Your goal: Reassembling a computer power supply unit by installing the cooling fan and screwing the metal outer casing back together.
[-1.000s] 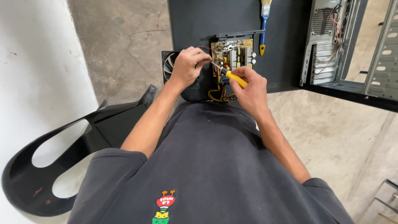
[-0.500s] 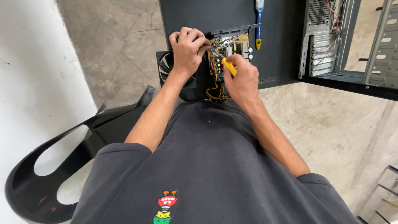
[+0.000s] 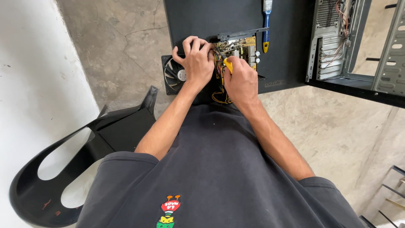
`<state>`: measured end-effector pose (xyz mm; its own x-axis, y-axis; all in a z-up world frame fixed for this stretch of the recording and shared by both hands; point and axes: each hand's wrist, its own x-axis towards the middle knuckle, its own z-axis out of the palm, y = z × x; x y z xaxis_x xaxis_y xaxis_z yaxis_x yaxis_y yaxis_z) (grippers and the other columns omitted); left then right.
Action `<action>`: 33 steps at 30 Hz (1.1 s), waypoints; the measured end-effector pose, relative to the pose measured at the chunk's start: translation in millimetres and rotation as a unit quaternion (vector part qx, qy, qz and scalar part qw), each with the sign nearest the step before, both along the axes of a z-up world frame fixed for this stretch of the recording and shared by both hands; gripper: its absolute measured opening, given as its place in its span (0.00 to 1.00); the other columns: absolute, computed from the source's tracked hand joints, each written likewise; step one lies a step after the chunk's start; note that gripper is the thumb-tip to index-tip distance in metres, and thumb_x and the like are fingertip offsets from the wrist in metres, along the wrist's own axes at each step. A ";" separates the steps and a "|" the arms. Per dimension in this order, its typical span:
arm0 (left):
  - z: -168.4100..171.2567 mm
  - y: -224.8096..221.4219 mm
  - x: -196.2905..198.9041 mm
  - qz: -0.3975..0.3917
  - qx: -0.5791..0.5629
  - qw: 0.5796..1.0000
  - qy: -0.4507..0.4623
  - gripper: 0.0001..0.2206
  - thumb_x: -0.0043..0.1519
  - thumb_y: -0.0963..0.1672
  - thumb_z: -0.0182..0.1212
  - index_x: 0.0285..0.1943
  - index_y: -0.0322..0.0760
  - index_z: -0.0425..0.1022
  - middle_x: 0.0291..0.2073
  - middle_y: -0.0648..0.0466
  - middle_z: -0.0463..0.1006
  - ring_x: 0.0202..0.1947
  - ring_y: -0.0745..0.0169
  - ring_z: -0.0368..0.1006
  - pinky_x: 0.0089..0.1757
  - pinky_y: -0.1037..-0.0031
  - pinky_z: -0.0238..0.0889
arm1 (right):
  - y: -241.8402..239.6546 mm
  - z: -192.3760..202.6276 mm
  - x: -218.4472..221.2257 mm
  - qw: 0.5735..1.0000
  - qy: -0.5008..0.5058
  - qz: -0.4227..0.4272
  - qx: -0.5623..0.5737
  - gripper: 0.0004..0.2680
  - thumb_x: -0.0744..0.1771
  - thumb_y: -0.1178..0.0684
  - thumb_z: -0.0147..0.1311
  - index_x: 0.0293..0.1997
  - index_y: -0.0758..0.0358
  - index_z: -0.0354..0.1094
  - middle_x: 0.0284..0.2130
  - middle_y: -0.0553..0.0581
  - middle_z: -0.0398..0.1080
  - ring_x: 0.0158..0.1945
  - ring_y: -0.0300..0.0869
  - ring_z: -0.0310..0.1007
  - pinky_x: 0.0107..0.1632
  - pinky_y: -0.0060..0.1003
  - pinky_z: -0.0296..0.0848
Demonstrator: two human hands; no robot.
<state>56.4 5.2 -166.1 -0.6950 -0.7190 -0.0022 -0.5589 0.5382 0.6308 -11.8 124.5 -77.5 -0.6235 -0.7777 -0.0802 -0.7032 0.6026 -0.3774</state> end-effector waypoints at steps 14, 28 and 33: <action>7.2 -3.9 -2.7 -0.002 0.044 0.999 -0.025 0.10 0.53 0.40 0.56 0.37 0.49 0.80 0.47 0.64 0.73 0.62 0.58 0.58 0.57 0.34 0.36 | -30.2 4.3 -26.2 0.993 0.002 0.042 0.107 0.05 0.68 0.58 0.59 0.43 0.68 0.72 0.30 0.64 0.77 0.31 0.60 0.76 0.33 0.55 0.72; -5.4 0.8 0.6 0.018 0.019 1.000 0.000 0.11 0.52 0.39 0.55 0.37 0.47 0.80 0.45 0.64 0.74 0.62 0.57 0.59 0.57 0.33 0.35 | -38.4 -11.1 -49.6 0.974 0.056 0.157 0.156 0.08 0.69 0.57 0.53 0.30 0.66 0.63 0.22 0.63 0.70 0.23 0.63 0.68 0.28 0.55 0.68; -7.1 -1.8 2.9 0.011 -0.007 1.000 0.019 0.11 0.52 0.38 0.56 0.37 0.47 0.80 0.45 0.65 0.74 0.63 0.56 0.59 0.57 0.33 0.35 | -49.6 -11.7 -50.5 0.947 0.107 0.175 0.249 0.05 0.69 0.56 0.51 0.34 0.64 0.67 0.23 0.63 0.74 0.23 0.62 0.75 0.26 0.53 0.73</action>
